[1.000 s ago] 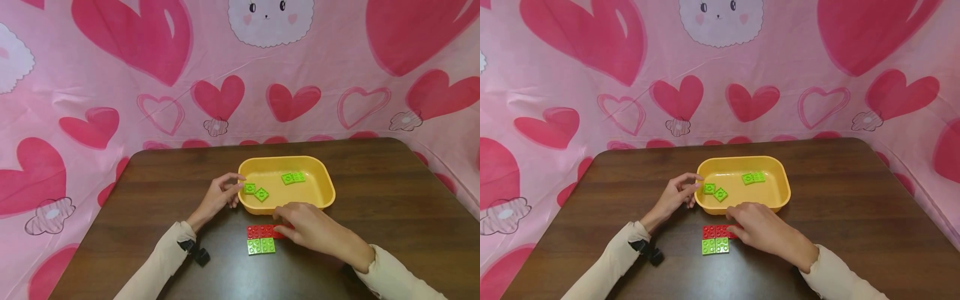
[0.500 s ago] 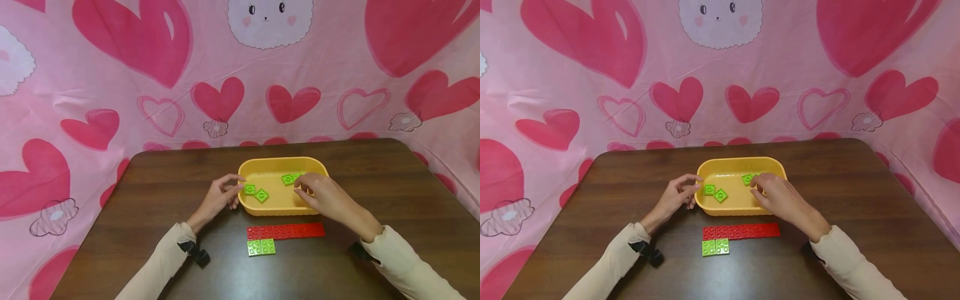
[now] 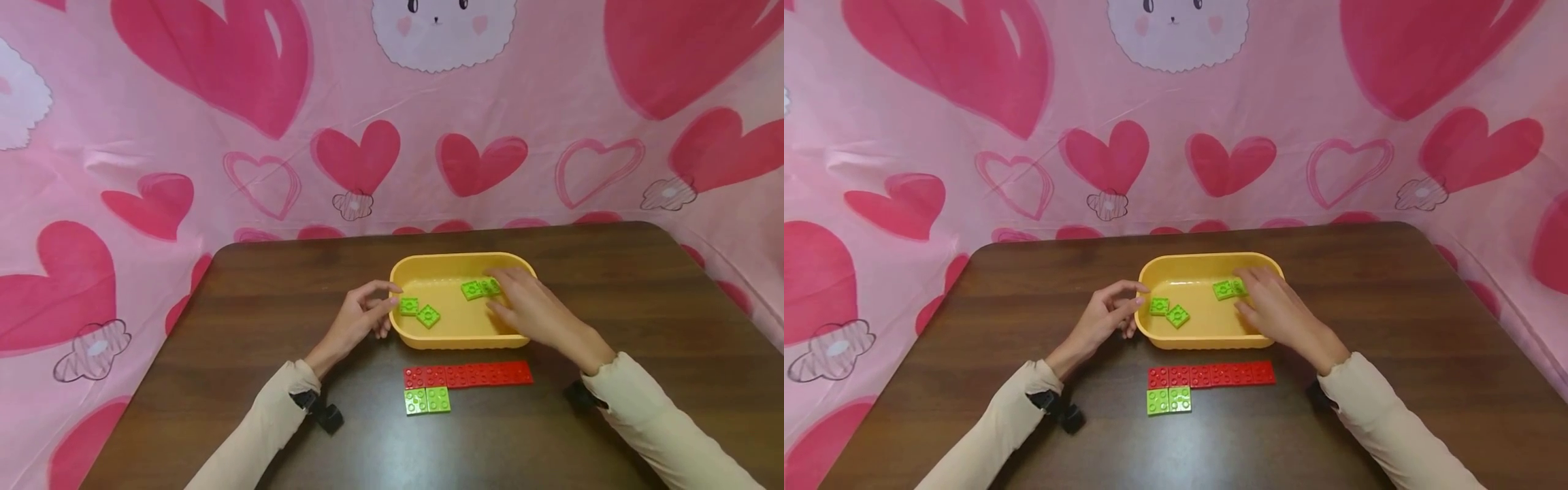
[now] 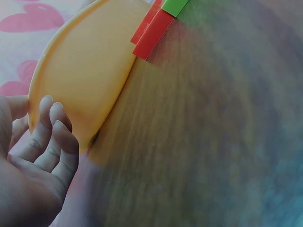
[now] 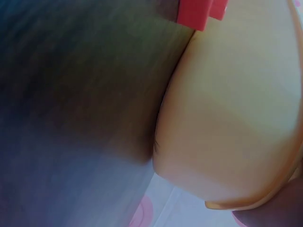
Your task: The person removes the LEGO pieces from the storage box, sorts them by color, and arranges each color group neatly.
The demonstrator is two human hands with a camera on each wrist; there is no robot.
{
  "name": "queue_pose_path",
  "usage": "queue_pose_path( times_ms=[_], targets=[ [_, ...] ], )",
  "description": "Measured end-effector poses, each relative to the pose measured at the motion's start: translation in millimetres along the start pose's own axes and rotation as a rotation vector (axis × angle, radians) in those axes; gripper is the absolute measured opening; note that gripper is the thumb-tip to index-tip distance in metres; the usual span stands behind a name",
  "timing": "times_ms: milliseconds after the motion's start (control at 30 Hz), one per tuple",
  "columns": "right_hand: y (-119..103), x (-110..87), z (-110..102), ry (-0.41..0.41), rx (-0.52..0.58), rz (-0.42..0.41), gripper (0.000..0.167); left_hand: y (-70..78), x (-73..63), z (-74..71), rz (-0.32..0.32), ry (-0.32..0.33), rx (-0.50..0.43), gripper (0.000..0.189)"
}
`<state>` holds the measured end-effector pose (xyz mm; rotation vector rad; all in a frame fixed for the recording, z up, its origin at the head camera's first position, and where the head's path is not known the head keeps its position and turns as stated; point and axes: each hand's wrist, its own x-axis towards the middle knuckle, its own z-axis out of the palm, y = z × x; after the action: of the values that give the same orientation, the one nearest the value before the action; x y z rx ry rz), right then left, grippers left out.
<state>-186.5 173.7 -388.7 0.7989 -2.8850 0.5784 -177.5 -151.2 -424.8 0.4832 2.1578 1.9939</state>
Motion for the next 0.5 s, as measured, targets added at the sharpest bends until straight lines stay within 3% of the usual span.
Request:
queue_pose_path(
  times_ms=[300,500],
  targets=[
    [0.4,3.3,-0.2,-0.081,-0.149,-0.043,0.04,3.6,-1.1,0.8,-0.008,0.004,0.001,0.028],
    [0.8,1.0,-0.3,-0.059,-0.114,-0.048,0.032,3.5,-1.5,2.5,-0.01,0.002,-0.001,0.03]
  ],
)
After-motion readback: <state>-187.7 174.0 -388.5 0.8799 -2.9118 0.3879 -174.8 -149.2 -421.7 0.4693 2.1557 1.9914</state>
